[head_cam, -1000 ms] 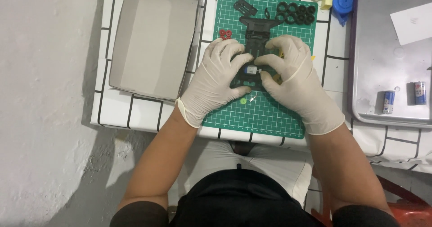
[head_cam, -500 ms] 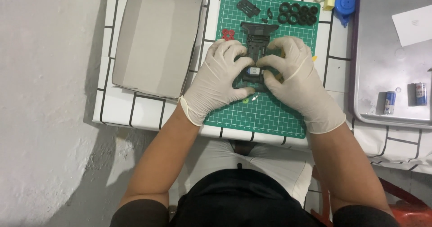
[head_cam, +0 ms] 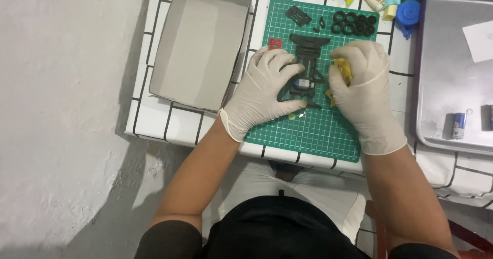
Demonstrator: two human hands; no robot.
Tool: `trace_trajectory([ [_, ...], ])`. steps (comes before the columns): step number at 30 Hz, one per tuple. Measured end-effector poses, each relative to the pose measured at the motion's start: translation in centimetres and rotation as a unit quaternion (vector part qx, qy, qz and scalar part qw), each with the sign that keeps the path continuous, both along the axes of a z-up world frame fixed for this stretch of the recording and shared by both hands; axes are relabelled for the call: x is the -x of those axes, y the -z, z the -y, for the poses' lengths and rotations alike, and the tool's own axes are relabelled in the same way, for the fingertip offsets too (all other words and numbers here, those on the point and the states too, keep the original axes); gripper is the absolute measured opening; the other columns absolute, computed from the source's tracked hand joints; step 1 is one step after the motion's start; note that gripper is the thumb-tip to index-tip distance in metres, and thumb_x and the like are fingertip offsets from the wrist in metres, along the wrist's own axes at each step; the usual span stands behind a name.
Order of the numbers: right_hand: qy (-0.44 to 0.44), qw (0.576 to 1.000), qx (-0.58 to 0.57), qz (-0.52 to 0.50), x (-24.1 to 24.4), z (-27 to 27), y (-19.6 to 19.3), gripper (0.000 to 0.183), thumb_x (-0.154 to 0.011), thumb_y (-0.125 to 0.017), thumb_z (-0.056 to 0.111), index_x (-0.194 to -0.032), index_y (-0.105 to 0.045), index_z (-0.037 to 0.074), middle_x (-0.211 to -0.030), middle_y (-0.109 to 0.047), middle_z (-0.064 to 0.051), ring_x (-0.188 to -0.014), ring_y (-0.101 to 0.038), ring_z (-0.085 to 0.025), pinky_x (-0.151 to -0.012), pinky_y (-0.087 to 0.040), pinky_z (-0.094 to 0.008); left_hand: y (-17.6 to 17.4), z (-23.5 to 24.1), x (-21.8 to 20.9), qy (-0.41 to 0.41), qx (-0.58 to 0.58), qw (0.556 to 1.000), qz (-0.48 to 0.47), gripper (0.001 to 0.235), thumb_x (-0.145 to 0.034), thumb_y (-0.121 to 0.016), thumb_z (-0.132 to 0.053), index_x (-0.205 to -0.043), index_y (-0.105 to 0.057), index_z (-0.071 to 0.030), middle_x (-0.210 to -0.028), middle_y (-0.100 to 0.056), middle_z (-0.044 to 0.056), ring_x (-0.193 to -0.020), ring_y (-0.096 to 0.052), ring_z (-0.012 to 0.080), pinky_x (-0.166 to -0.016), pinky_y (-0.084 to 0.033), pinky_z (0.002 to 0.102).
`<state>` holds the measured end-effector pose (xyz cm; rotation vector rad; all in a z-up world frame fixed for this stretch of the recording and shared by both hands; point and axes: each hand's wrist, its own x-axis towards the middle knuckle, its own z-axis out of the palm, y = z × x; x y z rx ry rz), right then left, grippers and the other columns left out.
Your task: Assembling a Tamiya-style mini 4WD toy car chassis, including installing gears and internal components on a cutting mat.
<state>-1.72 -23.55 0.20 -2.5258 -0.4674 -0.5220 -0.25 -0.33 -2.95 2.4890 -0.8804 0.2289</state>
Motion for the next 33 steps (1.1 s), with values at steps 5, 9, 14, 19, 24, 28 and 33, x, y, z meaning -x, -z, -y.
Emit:
trace_trajectory([
  [5, 0.008, 0.989, -0.109, 0.101, -0.7, 1.6, 0.8, 0.034, -0.084, -0.069, -0.020, -0.103, -0.063, 0.008, -0.099, -0.056, -0.006, -0.105, -0.055, -0.030, -0.095, -0.041, -0.043, -0.3, 0.4, -0.4, -0.012, 0.089, 0.992, 0.083, 0.049, -0.099, -0.059, -0.056, -0.130, -0.053, -0.018, -0.121, -0.051, 0.007, -0.132, -0.045, 0.0251, -0.122, -0.024, 0.051],
  [9, 0.030, 0.985, -0.105, 0.136, -0.4, 1.6, -0.3, 0.036, -0.083, -0.069, -0.021, -0.098, -0.060, 0.010, -0.095, -0.056, -0.003, -0.101, -0.057, -0.027, -0.092, -0.040, -0.041, -3.7, 1.7, -2.0, -0.047, 0.103, 0.989, 0.096, 0.031, -0.101, -0.062, -0.039, -0.122, -0.058, -0.017, -0.114, -0.056, 0.003, -0.124, -0.051, 0.0213, -0.117, -0.031, 0.047],
  [14, 0.045, 0.983, -0.043, 0.172, -0.4, 1.5, -0.2, 0.017, -0.089, -0.064, -0.008, -0.099, -0.056, 0.003, -0.099, -0.058, -0.013, -0.094, -0.054, -0.033, -0.087, -0.038, -0.046, -7.2, 3.7, -8.2, -0.136, -0.010, 0.980, 0.141, 0.013, -0.092, -0.065, -0.015, -0.079, -0.067, -0.013, -0.078, -0.066, 0.006, -0.080, -0.060, 0.0290, -0.078, -0.049, 0.047],
  [19, 0.058, 0.980, -0.051, 0.185, -0.8, 1.7, -0.1, 0.016, -0.092, -0.065, -0.008, -0.098, -0.057, 0.004, -0.097, -0.059, -0.011, -0.092, -0.054, -0.031, -0.085, -0.037, -0.044, -0.9, 4.6, -17.7, -0.155, -0.112, 0.962, 0.194, 0.019, -0.072, -0.064, 0.001, -0.068, -0.065, -0.018, -0.066, -0.061, 0.002, -0.073, -0.059, 0.0312, -0.070, -0.050, 0.049],
  [24, 0.044, 0.977, -0.064, 0.200, -1.0, 1.6, -0.3, 0.015, -0.089, -0.065, -0.009, -0.096, -0.058, 0.003, -0.094, -0.060, -0.011, -0.089, -0.056, -0.031, -0.085, -0.040, -0.044, 0.1, 5.0, -19.6, -0.166, -0.172, 0.960, 0.146, 0.026, -0.082, -0.075, -0.012, -0.062, -0.061, -0.021, -0.062, -0.060, 0.002, -0.075, -0.061, 0.0328, -0.070, -0.049, 0.050],
  [28, 0.043, 0.976, -0.070, 0.201, -1.0, 1.5, -0.4, 0.014, -0.088, -0.064, -0.008, -0.095, -0.058, 0.003, -0.093, -0.060, -0.012, -0.089, -0.055, -0.031, -0.084, -0.041, -0.044, 0.0, 5.3, -19.1, -0.196, -0.274, 0.934, 0.116, 0.010, -0.085, -0.075, -0.027, -0.078, -0.070, -0.021, -0.077, -0.069, 0.004, -0.089, -0.064, 0.0318, -0.086, -0.046, 0.051],
  [33, 0.037, 0.977, -0.076, 0.198, -1.0, 1.3, -0.4, 0.013, -0.088, -0.064, -0.006, -0.096, -0.058, 0.002, -0.093, -0.061, -0.012, -0.088, -0.056, -0.031, -0.082, -0.041, -0.045, 0.9, 5.0, -19.0, -0.201, -0.291, 0.924, 0.144, 0.010, -0.084, -0.074, -0.030, -0.084, -0.072, -0.020, -0.085, -0.072, 0.007, -0.096, -0.063, 0.0323, -0.094, -0.043, 0.052],
])
